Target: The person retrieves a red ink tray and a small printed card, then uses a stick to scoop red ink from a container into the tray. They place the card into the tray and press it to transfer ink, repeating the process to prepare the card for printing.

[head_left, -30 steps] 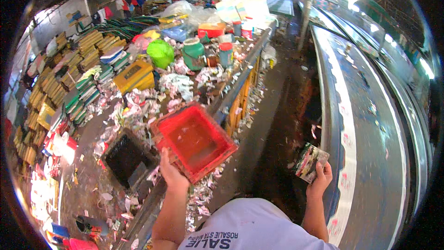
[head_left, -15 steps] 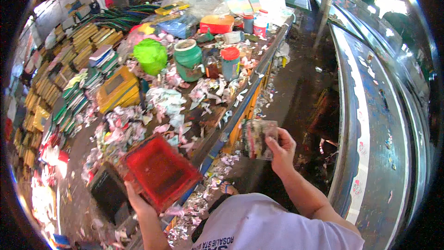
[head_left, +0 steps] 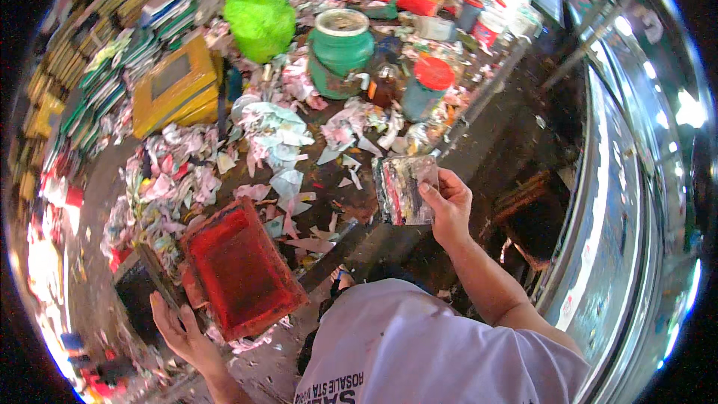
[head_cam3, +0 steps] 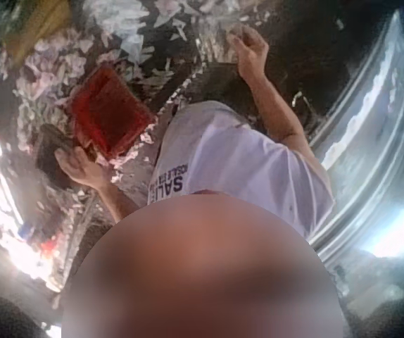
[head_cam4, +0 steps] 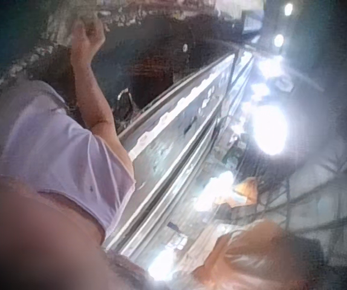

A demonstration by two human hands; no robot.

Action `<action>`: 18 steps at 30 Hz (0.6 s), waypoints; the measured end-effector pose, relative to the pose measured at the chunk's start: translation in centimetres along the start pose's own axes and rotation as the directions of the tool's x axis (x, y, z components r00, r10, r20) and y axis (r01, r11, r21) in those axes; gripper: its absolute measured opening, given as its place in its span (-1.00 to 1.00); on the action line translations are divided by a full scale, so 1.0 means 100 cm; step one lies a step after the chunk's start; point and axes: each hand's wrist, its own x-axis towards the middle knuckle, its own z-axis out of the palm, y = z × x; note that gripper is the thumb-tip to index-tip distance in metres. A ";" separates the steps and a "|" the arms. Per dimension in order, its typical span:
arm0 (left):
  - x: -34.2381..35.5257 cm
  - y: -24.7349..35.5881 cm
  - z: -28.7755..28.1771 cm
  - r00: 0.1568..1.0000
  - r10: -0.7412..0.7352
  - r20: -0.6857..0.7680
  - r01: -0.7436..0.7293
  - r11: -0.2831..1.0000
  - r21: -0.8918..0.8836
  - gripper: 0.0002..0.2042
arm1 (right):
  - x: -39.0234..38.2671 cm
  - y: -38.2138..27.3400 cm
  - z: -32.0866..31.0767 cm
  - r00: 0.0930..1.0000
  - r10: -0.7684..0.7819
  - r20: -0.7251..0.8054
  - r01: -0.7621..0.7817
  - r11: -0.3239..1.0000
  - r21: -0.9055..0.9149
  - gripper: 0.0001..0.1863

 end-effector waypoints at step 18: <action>-0.051 0.171 0.191 0.786 0.463 0.410 -0.602 0.723 0.338 -0.57 | 0.125 -0.023 0.106 0.160 -0.406 0.899 0.651 0.728 0.213 -0.65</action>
